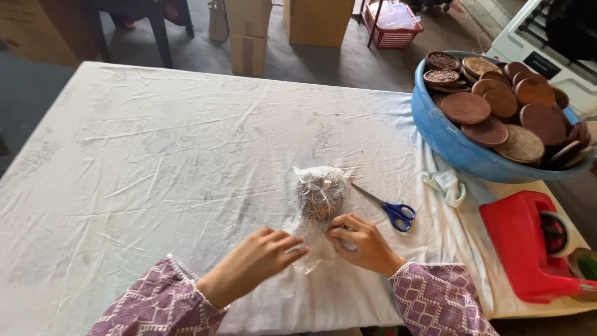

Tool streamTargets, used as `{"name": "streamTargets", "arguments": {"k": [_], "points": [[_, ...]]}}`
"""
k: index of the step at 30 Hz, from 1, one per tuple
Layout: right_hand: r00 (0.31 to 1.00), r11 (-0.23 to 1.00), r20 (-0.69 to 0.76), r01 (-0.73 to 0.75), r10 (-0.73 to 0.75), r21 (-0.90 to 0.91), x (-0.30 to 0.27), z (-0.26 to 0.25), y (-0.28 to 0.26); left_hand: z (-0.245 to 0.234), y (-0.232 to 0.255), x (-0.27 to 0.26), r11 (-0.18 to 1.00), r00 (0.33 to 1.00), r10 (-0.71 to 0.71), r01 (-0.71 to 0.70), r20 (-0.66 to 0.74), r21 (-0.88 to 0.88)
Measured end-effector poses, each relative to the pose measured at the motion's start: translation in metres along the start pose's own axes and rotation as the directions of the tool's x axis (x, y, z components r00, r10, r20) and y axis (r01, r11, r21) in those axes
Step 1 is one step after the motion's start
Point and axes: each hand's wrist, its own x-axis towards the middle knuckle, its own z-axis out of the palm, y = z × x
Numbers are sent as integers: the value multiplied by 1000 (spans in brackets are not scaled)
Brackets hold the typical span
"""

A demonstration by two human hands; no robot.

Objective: The recorder is wrapping circular clay-like products in plastic wrap and securing them with tape.

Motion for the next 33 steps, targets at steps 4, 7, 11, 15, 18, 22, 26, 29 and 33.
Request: {"name": "streamTargets", "arguments": {"k": [4, 7, 11, 15, 18, 22, 26, 29, 33], "points": [[998, 999, 67, -23, 21, 28, 2, -4, -4, -14, -11, 2, 979, 997, -36, 21, 70, 201], [993, 999, 118, -22, 18, 34, 2, -8, -7, 34, -24, 1, 987, 944, -38, -17, 328, 162], [990, 999, 142, -11, 5, 38, -1, -7, -3, 20, -18, 36, 999, 999, -8, 6, 42, 37], [989, 999, 149, -22, 17, 31, -3, -10, -3, 21, -15, 57, 995, 995, -95, 95, 22, -27], [986, 997, 160, -62, 53, 53, -6, -12, 0, 23, -14, 61, 995, 994, -102, 101, -38, -12], [984, 991, 169, -76, 56, 113, -3, -16, -3, 32, -15, 52, 997, 965, -11, -11, -261, -83], [982, 995, 185, -36, 19, 88, 3, -20, -13, 9, -12, 42, 932, 986, -145, 165, 87, -324], [975, 998, 216, -49, 42, 27, 0, -18, -13, 9, -16, 38, 907, 968, -166, 225, 190, -355], [975, 999, 222, 17, -9, -37, 0, -19, -16, 8, -15, 40, 859, 957, -194, 271, 215, -434]]}}
